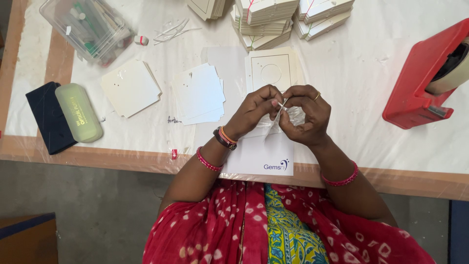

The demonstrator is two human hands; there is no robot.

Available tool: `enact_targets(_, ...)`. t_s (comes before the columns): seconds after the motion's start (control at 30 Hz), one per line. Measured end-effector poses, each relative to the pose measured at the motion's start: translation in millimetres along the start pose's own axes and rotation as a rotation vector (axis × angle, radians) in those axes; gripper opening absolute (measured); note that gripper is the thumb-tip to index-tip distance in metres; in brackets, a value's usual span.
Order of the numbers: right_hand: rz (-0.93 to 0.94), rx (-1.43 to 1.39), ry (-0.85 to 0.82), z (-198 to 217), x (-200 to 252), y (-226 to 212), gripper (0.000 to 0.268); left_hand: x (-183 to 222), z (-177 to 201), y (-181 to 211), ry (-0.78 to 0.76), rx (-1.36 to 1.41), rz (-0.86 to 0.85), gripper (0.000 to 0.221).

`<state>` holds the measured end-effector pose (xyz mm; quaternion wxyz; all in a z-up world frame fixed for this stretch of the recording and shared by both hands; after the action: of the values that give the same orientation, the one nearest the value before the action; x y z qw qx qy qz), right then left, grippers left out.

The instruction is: The recorder is sorting, stacking, and packaging square paper cards at a manufacturing workstation.

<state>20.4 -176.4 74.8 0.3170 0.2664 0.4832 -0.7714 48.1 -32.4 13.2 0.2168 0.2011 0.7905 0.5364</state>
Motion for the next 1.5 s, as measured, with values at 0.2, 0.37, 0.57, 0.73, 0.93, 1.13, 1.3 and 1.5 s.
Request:
enact_targets(0.2, 0.039, 0.008, -0.016, 0.6, -4.3, -9.5, 0.015, 1.3, -2.3, -2.5, 0.006, -0.029, -0.046, 0.014)
enact_targets(0.37, 0.071, 0.021, -0.019, -1.4, -2.7, -10.7, 0.014, 0.5, 1.0, -18.7, 0.0, 0.007, -0.026, 0.012)
enact_targets(0.57, 0.106, 0.04, -0.018, -1.4, -3.5, -17.9, 0.013, -1.5, -3.5, -19.6, -0.034, 0.022, -0.054, 0.008)
enact_targets(0.73, 0.142, 0.058, -0.035, -1.2, -2.8, -22.3, 0.012, -6.3, 1.4, -33.7, 0.0, -0.087, -0.034, 0.01)
enact_targets(0.93, 0.178, -0.062, -0.008, 2.9, 5.0, -16.6, 0.013, 9.0, -7.9, 43.9, 0.055, -0.435, -0.48, 0.059)
enact_targets(1.13, 0.143, -0.285, 0.06, 4.6, -10.7, -30.5, 0.025, -5.9, 15.5, -15.2, -0.083, -0.26, 0.003, 0.042)
enact_targets(1.3, -0.068, -0.395, 0.201, 11.3, 6.5, 12.6, 0.038, 1.8, 68.1, 4.7, 0.141, -0.136, -0.157, 0.027)
enact_targets(1.5, -0.141, -0.299, 0.172, 3.2, 17.1, 41.5, 0.01, 73.0, 155.7, 77.5, 0.811, -0.226, -0.277, 0.03)
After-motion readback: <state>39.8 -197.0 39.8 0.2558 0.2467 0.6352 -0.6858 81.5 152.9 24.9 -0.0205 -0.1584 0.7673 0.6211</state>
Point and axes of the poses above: each hand's wrist, its own x-axis away from the middle knuckle, its own z-axis out of the back of the hand, y = z × x, the point moved 6 cm from there along -x, towards the middle knuckle, and after that the axes turned 3 degrees about z, right-handed, at the moved point
